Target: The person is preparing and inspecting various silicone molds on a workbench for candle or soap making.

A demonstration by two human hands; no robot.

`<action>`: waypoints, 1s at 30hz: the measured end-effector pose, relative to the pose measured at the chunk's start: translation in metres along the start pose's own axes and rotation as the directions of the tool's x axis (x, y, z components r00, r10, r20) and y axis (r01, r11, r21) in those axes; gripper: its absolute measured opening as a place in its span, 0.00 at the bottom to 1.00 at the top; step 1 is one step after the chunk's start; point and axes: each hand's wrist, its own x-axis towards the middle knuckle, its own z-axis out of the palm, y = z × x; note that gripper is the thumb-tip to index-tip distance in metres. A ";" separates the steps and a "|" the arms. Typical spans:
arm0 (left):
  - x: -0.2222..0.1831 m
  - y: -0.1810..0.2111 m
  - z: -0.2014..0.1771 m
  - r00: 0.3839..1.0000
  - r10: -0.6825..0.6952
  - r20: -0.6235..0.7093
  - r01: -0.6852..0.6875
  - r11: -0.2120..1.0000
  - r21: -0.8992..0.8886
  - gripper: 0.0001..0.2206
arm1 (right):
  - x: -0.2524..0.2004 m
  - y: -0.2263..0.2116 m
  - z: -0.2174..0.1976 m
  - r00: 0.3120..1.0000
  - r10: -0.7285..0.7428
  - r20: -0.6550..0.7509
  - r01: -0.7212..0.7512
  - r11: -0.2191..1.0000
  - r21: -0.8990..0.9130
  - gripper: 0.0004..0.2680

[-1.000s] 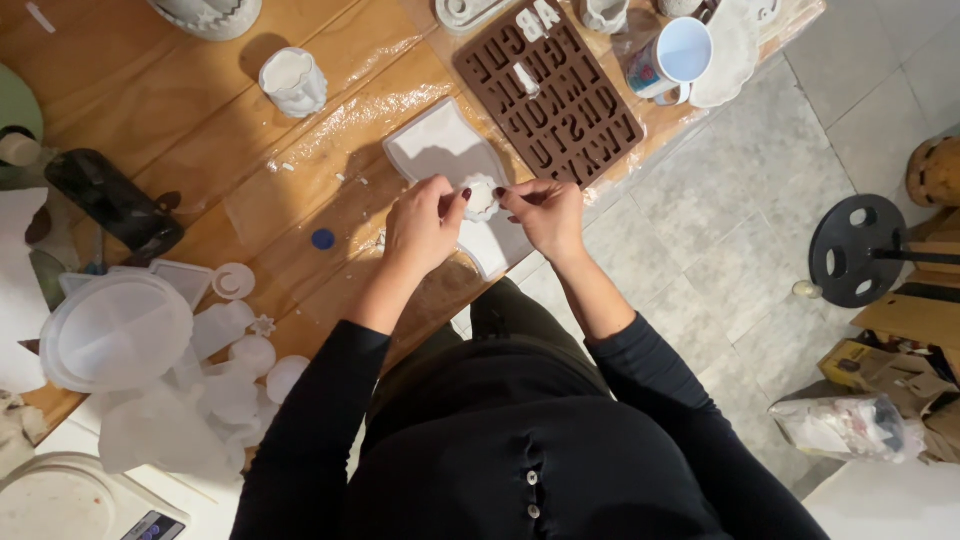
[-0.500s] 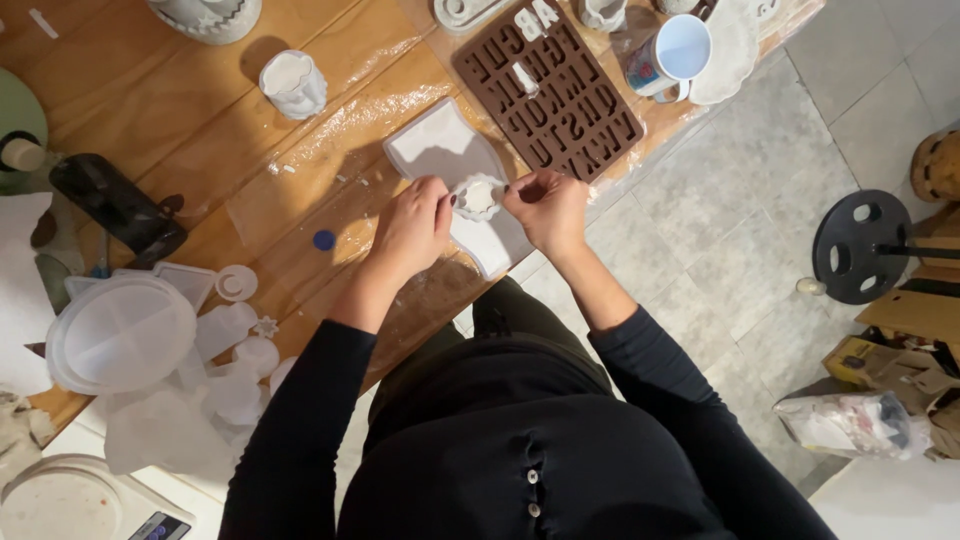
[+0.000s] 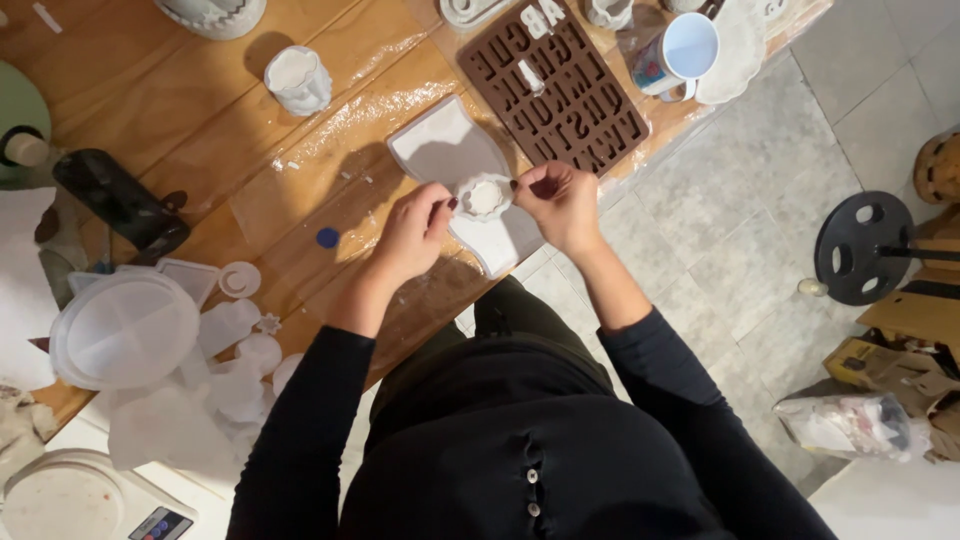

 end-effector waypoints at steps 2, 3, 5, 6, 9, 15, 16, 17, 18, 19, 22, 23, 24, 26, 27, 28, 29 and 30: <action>-0.002 0.005 0.009 1.000 -0.028 -0.005 0.028 0.997 -0.075 0.03 | 0.013 -0.009 -0.010 0.997 -0.009 0.076 0.012 0.999 -0.045 0.01; -0.004 0.008 0.014 0.998 -0.058 -0.002 0.057 0.987 -0.151 0.03 | 0.018 -0.014 -0.015 0.989 -0.009 0.149 0.023 0.996 -0.089 0.01; -0.014 -0.011 0.048 0.994 -0.098 -0.038 0.088 0.974 -0.207 0.04 | 0.028 -0.033 -0.015 0.978 -0.066 0.199 0.102 0.979 -0.176 0.01; -0.019 -0.020 0.064 0.987 -0.140 -0.072 0.117 0.958 -0.263 0.05 | 0.033 -0.042 -0.016 0.960 -0.117 0.253 0.183 0.949 -0.256 0.02; -0.026 -0.016 0.091 0.942 -0.237 -0.238 0.103 0.878 -0.468 0.04 | 0.049 -0.055 -0.012 0.891 -0.189 0.414 0.331 0.894 -0.303 0.03; -0.027 -0.003 0.089 0.896 -0.142 -0.420 0.040 0.969 -0.244 0.06 | 0.055 -0.043 -0.008 0.859 -0.237 0.454 0.375 0.895 -0.241 0.03; -0.025 -0.001 0.087 0.896 -0.142 -0.420 0.040 0.969 -0.243 0.06 | 0.057 -0.035 -0.005 0.859 -0.238 0.454 0.375 0.895 -0.240 0.03; -0.023 0.001 0.086 0.894 -0.143 -0.424 0.042 0.970 -0.238 0.07 | 0.059 -0.028 -0.003 0.906 -0.133 0.402 0.234 0.949 -0.213 0.02; -0.023 0.003 0.085 0.894 -0.145 -0.425 0.046 0.971 -0.234 0.07 | 0.059 -0.020 -0.001 0.936 -0.016 0.351 0.084 0.981 -0.177 0.02; -0.025 0.005 0.083 0.895 -0.147 -0.421 0.049 0.971 -0.235 0.07 | 0.056 -0.010 0.001 0.937 -0.013 0.350 0.079 0.981 -0.177 0.02; -0.021 0.002 0.073 0.905 -0.139 -0.402 0.098 0.988 -0.121 0.09 | 0.051 0.012 0.001 0.945 0.091 0.315 0.072 0.879 -0.471 0.08; -0.020 -0.005 0.069 0.915 -0.172 -0.365 0.125 0.981 -0.148 0.08 | 0.044 0.016 -0.001 0.968 0.160 0.193 -0.056 0.887 -0.459 0.12; -0.020 -0.013 0.065 0.924 -0.202 -0.326 0.152 0.973 -0.173 0.08 | 0.038 0.021 -0.002 0.970 0.234 0.070 -0.182 0.884 -0.430 0.15; -0.005 -0.002 0.044 0.921 -0.252 -0.298 0.244 0.968 -0.063 0.12 | 0.016 -0.002 0.000 0.958 0.282 0.057 -0.257 0.929 -0.267 0.11; 0.002 0.004 0.034 0.911 -0.306 -0.276 0.331 0.942 0.050 0.15 | 0.005 -0.014 0.001 0.942 0.331 0.056 -0.325 0.941 -0.096 0.07; 0.011 -0.001 0.035 0.912 -0.304 -0.276 0.329 0.943 0.050 0.15 | -0.001 -0.011 0.006 0.942 0.331 0.054 -0.325 0.941 -0.096 0.07; 0.020 -0.005 0.037 0.949 -0.269 -0.165 0.295 0.942 0.163 0.16 | -0.008 -0.008 0.011 0.956 0.288 0.060 -0.289 0.957 0.003 0.07; 0.028 -0.009 0.039 0.969 -0.242 -0.049 0.246 0.931 0.269 0.17 | -0.015 -0.005 0.016 0.967 0.246 0.062 -0.251 0.963 0.102 0.10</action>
